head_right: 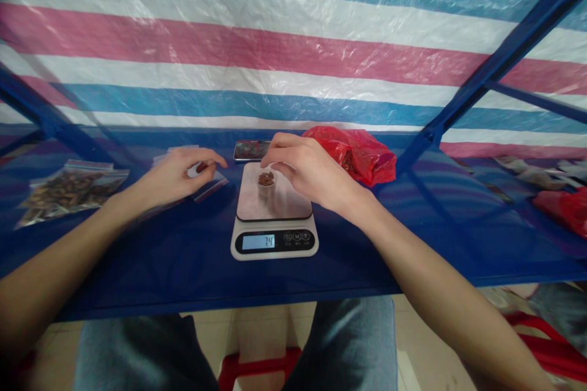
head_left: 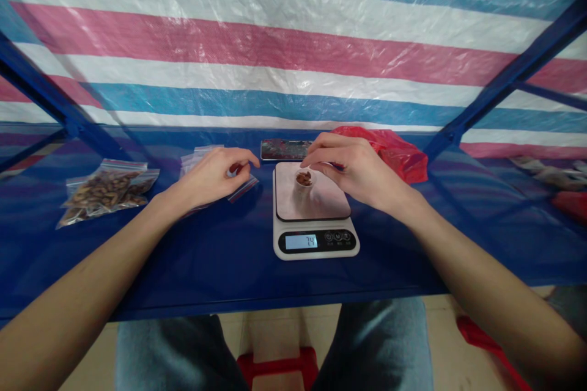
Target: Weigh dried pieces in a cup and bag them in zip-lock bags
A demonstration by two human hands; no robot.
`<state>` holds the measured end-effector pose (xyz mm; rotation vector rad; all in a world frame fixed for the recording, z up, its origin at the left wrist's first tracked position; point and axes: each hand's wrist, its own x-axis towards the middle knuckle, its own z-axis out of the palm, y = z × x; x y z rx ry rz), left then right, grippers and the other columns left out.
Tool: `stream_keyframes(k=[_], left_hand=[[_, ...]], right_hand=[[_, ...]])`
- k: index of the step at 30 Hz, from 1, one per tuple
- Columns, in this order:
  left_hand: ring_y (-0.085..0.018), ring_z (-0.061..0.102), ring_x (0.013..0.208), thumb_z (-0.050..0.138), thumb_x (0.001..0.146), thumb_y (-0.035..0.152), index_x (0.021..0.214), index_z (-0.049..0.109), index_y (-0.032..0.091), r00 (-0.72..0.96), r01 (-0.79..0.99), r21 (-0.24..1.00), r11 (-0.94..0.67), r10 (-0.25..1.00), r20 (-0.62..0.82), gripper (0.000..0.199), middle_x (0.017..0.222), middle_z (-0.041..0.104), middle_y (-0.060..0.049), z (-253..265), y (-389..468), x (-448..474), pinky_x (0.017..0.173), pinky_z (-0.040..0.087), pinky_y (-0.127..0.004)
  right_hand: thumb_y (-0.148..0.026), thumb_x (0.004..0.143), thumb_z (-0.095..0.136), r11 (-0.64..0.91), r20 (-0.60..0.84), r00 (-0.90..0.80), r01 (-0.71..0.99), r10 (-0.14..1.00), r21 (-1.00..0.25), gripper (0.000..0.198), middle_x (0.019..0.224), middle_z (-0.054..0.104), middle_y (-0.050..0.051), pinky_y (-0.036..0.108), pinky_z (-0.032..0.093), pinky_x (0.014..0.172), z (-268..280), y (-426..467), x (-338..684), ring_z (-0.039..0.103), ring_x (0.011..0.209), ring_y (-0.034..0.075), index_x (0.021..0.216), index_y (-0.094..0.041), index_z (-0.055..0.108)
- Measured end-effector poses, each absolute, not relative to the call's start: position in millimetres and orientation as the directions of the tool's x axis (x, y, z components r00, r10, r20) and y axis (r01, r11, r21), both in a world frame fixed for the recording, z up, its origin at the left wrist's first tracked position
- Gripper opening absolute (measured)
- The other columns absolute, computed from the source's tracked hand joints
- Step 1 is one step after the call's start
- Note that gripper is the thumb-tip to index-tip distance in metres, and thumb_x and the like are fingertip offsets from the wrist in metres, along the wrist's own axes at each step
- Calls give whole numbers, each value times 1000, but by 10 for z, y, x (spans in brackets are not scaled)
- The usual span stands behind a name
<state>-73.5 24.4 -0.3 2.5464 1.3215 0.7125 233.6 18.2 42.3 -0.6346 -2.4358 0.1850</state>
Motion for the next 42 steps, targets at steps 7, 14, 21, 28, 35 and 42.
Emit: stream_keyframes(k=[7, 14, 21, 28, 35, 42], left_hand=[[-17, 68, 73, 51, 89, 25, 103, 79, 17, 489, 721, 374, -584, 810, 323, 33, 94, 81, -5, 2, 238, -741, 66, 45, -27], [-15, 63, 65, 47, 94, 25, 103, 80, 17, 451, 741, 368, -562, 822, 349, 35, 88, 80, -3, 3, 225, -760, 64, 43, -27], [-12, 52, 57, 49, 92, 23, 99, 79, 18, 334, 760, 413, -502, 847, 414, 31, 77, 74, 0, 30, 155, -720, 60, 41, -26], [-11, 48, 54, 51, 93, 25, 96, 74, 18, 309, 757, 412, -507, 833, 458, 24, 71, 69, 2, 75, 134, -742, 58, 40, -25], [-11, 45, 52, 52, 91, 24, 95, 70, 18, 328, 735, 431, -524, 831, 450, 19, 60, 54, 6, 48, 139, -754, 58, 39, -25], [-10, 45, 52, 51, 90, 23, 97, 68, 18, 311, 732, 459, -503, 846, 433, 19, 60, 52, 7, 49, 154, -759, 56, 38, -24]], right_hand=[[-17, 97, 67, 805, 678, -483, 517, 555, -291, 18, 100, 78, 4, 37, 56, 81, 581, 169, 2520, 72, 89, 22, 99, -25, 82], [-29, 102, 63, 683, 864, -39, 630, 502, -368, 19, 93, 73, 5, 38, 51, 70, 454, 281, 2925, 63, 74, 20, 104, -28, 82], [-32, 104, 52, 583, 811, 119, 636, 573, -506, 30, 92, 72, 7, 37, 51, 68, 166, 510, 3157, 61, 69, 20, 113, -22, 78], [-30, 104, 49, 529, 770, 31, 709, 637, -466, 33, 97, 73, 10, 40, 56, 78, 213, 404, 3086, 66, 82, 24, 116, -24, 78], [-25, 94, 59, 453, 647, -30, 739, 762, -499, 22, 65, 62, 0, 34, 49, 63, 280, 541, 3290, 55, 56, 18, 113, -21, 71], [-16, 82, 62, 295, 337, -175, 890, 925, -348, 12, 61, 67, 2, 30, 40, 58, 298, 577, 3424, 58, 54, 16, 71, -18, 68]])
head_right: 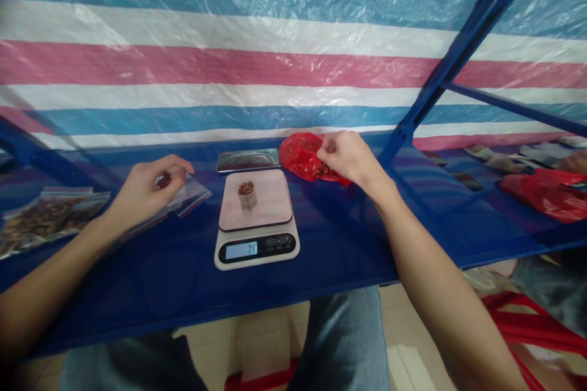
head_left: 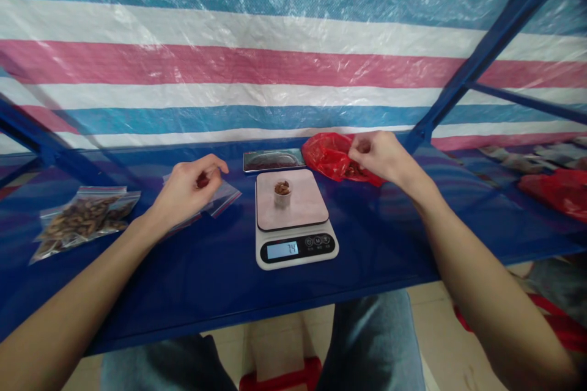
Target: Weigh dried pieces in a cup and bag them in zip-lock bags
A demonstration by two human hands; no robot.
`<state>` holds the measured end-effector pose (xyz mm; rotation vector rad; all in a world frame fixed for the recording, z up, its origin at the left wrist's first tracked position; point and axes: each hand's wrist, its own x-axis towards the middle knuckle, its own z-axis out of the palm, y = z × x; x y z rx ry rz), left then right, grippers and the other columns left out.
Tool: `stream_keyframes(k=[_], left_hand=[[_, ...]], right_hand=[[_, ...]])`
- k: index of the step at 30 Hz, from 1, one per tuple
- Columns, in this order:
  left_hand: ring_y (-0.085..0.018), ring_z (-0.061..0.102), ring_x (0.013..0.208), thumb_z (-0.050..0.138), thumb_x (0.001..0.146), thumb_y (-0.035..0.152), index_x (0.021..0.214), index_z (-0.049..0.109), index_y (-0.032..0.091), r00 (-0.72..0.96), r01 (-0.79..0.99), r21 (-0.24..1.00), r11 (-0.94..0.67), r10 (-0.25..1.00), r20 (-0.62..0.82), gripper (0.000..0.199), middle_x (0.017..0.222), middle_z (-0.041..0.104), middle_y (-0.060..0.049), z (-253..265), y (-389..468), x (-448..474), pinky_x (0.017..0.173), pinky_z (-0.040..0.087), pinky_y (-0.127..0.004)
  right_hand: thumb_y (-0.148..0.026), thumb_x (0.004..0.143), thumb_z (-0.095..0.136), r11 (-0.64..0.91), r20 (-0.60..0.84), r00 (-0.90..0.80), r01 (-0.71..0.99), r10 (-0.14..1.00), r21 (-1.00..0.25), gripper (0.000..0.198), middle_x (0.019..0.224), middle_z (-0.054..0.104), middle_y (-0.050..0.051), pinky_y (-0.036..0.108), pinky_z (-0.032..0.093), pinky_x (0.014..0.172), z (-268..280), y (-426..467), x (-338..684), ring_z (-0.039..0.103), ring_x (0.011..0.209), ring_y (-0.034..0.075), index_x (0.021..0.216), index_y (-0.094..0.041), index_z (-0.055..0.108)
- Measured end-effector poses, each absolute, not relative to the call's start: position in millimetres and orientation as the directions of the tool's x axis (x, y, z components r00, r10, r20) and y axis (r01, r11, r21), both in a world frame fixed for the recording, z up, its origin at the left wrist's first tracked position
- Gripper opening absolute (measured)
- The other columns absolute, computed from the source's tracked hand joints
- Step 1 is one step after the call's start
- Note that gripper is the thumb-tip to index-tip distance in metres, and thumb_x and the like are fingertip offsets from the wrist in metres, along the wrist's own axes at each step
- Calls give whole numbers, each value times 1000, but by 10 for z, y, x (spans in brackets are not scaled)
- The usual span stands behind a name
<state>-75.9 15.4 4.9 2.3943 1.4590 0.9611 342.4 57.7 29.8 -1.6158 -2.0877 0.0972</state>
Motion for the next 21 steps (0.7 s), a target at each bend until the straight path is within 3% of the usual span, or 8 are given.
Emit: stream_keyframes(k=[3, 7, 10, 12, 15, 18, 21], left_hand=[[-10, 44, 52, 51, 90, 23, 99, 68, 18, 312, 738, 455, -498, 850, 424, 20, 60, 52, 7, 40, 160, -765, 57, 37, -25], [-10, 44, 52, 50, 91, 22, 99, 69, 19, 318, 750, 435, -498, 849, 423, 21, 61, 52, 7, 17, 169, -770, 57, 37, -25], [-10, 44, 52, 50, 91, 22, 100, 68, 19, 322, 748, 435, -501, 847, 422, 21, 62, 54, 6, 13, 170, -770, 57, 37, -24], [-10, 44, 52, 50, 91, 22, 101, 68, 19, 323, 744, 436, -506, 844, 427, 21, 62, 53, 6, 16, 168, -769, 57, 37, -24], [-10, 43, 52, 49, 91, 22, 102, 68, 19, 324, 742, 436, -510, 841, 432, 22, 61, 51, 7, 25, 163, -763, 57, 37, -24], [-10, 43, 52, 49, 90, 22, 102, 68, 19, 321, 741, 438, -509, 842, 434, 23, 61, 52, 7, 36, 157, -752, 57, 37, -24], [-10, 44, 51, 49, 90, 23, 100, 68, 19, 322, 742, 433, -511, 840, 437, 22, 60, 53, 7, 47, 153, -742, 57, 37, -24]], right_hand=[[-11, 82, 61, 339, 218, -283, 895, 934, -291, 18, 71, 77, 6, 30, 47, 63, 241, 610, 3461, 68, 62, 19, 75, -17, 76], [-10, 87, 60, 578, 307, -504, 782, 807, -235, 32, 107, 84, 10, 32, 56, 85, 119, 673, 3421, 77, 91, 25, 110, -16, 83], [-5, 86, 55, 636, 356, -541, 729, 762, -251, 42, 119, 82, 11, 36, 55, 98, 44, 704, 3379, 76, 109, 27, 116, -17, 81], [1, 80, 53, 587, 389, -474, 767, 790, -257, 48, 117, 82, 12, 36, 55, 99, 23, 719, 3388, 75, 109, 27, 116, -17, 80], [5, 73, 52, 460, 346, -369, 856, 863, -234, 49, 100, 81, 9, 33, 54, 85, 38, 734, 3457, 75, 91, 25, 108, -16, 77], [1, 77, 56, 370, 220, -332, 915, 917, -159, 38, 95, 81, 7, 31, 51, 79, 82, 730, 3531, 74, 88, 24, 101, -19, 78], [-8, 84, 64, 267, 168, -254, 962, 952, -56, 34, 104, 82, 9, 32, 50, 77, 118, 713, 3572, 76, 95, 28, 109, -23, 82]])
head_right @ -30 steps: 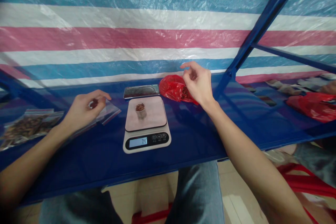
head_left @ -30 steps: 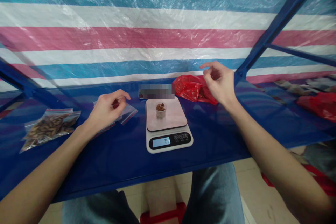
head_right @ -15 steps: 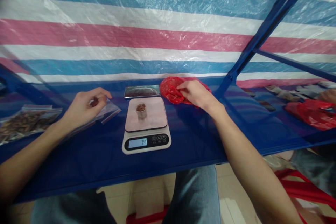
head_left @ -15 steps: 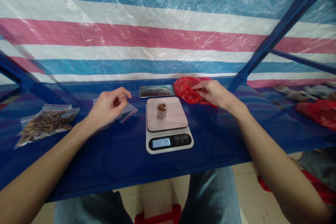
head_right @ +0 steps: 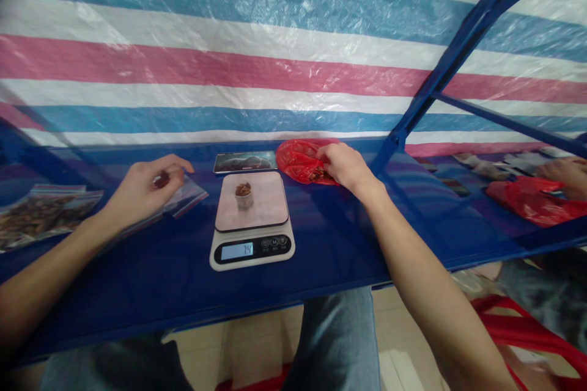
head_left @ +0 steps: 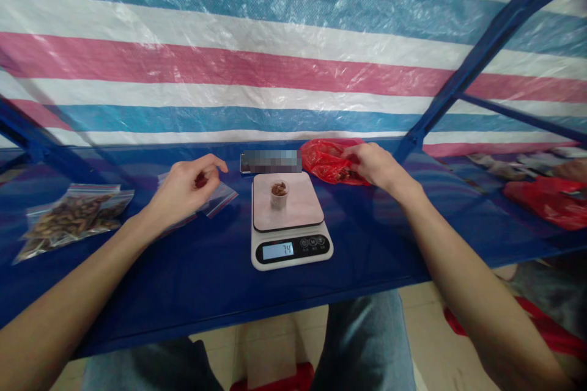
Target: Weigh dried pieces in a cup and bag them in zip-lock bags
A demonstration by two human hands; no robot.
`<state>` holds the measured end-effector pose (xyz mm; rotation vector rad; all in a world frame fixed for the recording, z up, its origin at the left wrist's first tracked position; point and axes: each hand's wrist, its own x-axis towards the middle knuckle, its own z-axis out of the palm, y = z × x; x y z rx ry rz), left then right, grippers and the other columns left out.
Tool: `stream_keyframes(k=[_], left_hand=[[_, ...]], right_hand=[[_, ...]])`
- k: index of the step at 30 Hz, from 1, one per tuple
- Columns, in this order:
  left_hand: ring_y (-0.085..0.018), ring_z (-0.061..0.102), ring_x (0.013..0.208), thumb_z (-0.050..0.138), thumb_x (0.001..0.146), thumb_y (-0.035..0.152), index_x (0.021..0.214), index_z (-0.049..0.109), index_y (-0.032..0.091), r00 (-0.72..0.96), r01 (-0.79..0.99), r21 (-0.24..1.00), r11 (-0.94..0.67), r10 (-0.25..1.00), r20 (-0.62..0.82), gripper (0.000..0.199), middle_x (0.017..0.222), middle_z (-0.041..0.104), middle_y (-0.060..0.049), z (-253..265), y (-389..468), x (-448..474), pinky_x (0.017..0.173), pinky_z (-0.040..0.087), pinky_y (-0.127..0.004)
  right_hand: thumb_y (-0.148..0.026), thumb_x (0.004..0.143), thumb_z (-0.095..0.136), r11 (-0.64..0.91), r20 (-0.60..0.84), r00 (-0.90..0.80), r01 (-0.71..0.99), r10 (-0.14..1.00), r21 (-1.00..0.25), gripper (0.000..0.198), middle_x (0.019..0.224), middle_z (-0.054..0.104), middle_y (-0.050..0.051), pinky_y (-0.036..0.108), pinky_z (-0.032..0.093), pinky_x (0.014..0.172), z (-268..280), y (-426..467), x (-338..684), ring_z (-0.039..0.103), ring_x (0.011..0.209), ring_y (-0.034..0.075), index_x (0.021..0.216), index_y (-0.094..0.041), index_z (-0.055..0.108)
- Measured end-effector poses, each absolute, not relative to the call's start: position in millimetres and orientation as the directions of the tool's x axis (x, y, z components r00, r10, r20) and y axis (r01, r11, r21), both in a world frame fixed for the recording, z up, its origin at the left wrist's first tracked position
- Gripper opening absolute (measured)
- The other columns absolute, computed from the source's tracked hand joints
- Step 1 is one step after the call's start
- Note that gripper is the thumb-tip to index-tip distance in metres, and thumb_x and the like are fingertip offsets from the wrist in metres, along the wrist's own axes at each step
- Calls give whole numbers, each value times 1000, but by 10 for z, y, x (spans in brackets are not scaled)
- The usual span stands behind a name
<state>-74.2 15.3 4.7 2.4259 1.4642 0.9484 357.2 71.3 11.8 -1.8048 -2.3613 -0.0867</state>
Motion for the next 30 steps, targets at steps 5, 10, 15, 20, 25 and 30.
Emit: stream_keyframes(k=[5, 10, 15, 20, 25, 30], left_hand=[[-10, 44, 50, 49, 90, 23, 99, 69, 19, 331, 749, 421, -512, 839, 431, 22, 59, 54, 6, 53, 152, -732, 57, 37, -24], [-11, 45, 51, 49, 91, 24, 99, 70, 19, 339, 754, 409, -515, 837, 430, 24, 59, 54, 6, 52, 153, -740, 57, 37, -25], [-11, 46, 52, 48, 92, 24, 99, 72, 18, 341, 762, 400, -509, 841, 420, 25, 60, 57, 5, 46, 154, -752, 58, 37, -25], [-11, 47, 51, 49, 92, 25, 98, 73, 18, 344, 765, 389, -513, 837, 425, 26, 60, 58, 5, 57, 147, -738, 58, 37, -25], [-11, 48, 51, 48, 93, 25, 99, 74, 18, 355, 762, 385, -520, 834, 424, 27, 63, 63, 4, 48, 154, -742, 58, 37, -25], [-11, 49, 51, 49, 92, 24, 98, 74, 18, 365, 752, 386, -535, 825, 432, 27, 62, 63, 4, 23, 162, -737, 57, 37, -25]], right_hand=[[-14, 89, 67, 299, 133, -291, 953, 947, -41, 27, 103, 83, 10, 31, 53, 78, 96, 746, 3610, 77, 95, 28, 108, -23, 84], [-9, 86, 68, 444, 136, -430, 891, 893, -95, 23, 110, 83, 10, 30, 56, 89, -9, 839, 3629, 77, 100, 26, 100, -20, 82], [-2, 83, 63, 508, 156, -490, 856, 857, -101, 41, 129, 78, 17, 33, 54, 104, -70, 877, 3624, 75, 116, 30, 119, -14, 78], [-2, 84, 62, 502, 193, -484, 864, 853, -51, 54, 142, 70, 24, 41, 49, 117, -88, 834, 3560, 68, 132, 36, 138, -5, 69], [0, 86, 59, 479, 207, -462, 877, 862, -41, 56, 143, 70, 23, 40, 47, 120, -83, 820, 3529, 66, 135, 35, 141, -5, 68], [-8, 91, 62, 482, 185, -467, 875, 865, -47, 47, 142, 71, 22, 41, 49, 117, -95, 836, 3506, 68, 132, 35, 137, -8, 71]])
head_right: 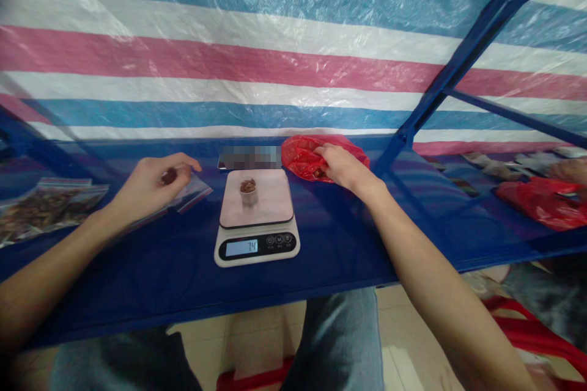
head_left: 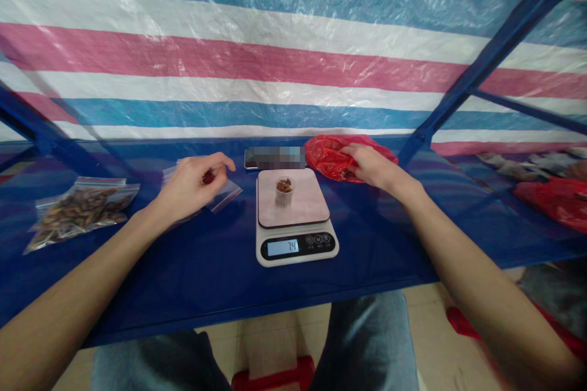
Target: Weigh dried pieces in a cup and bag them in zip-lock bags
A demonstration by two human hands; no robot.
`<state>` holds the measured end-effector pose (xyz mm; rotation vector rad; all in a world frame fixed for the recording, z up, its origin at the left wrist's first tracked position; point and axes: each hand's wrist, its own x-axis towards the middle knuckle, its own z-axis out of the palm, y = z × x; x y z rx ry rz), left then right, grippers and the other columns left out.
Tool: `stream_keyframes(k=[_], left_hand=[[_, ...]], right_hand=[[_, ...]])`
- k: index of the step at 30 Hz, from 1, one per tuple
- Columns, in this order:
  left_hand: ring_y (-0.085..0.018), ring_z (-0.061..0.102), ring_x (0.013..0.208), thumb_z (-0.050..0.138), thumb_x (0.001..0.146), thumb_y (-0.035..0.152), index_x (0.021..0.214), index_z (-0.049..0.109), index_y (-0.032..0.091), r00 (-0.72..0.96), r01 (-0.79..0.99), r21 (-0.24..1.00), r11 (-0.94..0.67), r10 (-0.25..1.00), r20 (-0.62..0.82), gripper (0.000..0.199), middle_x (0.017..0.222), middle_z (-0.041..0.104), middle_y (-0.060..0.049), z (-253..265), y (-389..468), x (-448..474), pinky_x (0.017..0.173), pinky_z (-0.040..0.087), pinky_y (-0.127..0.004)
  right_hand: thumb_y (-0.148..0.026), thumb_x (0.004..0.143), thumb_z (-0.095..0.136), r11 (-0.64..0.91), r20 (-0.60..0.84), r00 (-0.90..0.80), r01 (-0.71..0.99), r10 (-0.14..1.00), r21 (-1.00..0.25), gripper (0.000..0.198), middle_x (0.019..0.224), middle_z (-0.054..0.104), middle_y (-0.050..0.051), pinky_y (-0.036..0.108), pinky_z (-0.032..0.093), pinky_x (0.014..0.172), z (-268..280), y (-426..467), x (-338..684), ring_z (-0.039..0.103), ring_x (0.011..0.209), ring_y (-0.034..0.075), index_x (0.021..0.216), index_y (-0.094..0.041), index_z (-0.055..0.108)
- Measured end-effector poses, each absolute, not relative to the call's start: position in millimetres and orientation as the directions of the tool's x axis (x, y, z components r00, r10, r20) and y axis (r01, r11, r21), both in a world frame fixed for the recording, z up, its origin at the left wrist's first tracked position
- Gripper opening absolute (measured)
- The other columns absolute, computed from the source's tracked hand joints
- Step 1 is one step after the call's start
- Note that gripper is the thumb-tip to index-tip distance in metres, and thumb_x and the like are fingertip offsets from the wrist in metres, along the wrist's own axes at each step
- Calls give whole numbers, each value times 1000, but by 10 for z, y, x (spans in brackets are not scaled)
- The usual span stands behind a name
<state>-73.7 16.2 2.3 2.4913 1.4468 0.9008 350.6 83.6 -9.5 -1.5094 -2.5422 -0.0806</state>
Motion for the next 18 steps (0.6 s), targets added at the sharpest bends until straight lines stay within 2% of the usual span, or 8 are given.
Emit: stream_keyframes(k=[3, 10, 15, 18], left_hand=[[-11, 49, 51, 49, 92, 23, 97, 75, 18, 364, 750, 386, -537, 823, 437, 27, 61, 62, 4, 20, 161, -732, 56, 36, -24], [-10, 48, 50, 49, 93, 23, 97, 76, 17, 363, 744, 385, -546, 814, 452, 27, 61, 61, 5, 27, 151, -728, 56, 35, -24], [-10, 47, 48, 49, 93, 23, 96, 77, 17, 357, 753, 381, -536, 820, 448, 28, 61, 62, 4, 16, 161, -740, 56, 35, -24], [-10, 47, 48, 50, 93, 23, 96, 77, 17, 355, 755, 380, -534, 821, 447, 28, 61, 62, 4, 15, 164, -743, 56, 35, -24]], right_hand=[[-12, 93, 63, 477, 159, -469, 878, 869, -20, 44, 142, 69, 24, 41, 50, 115, -106, 828, 3452, 68, 132, 36, 136, -7, 71], [-1, 84, 60, 473, 169, -464, 881, 869, -13, 53, 140, 71, 24, 41, 50, 113, -69, 831, 3376, 69, 131, 37, 136, -7, 70], [2, 77, 59, 515, 219, -493, 856, 842, -54, 47, 127, 78, 22, 39, 52, 104, -22, 828, 3418, 74, 118, 36, 120, -8, 76], [3, 72, 55, 537, 274, -499, 839, 822, -85, 41, 112, 81, 15, 36, 53, 94, 19, 825, 3465, 75, 106, 31, 102, -14, 77]])
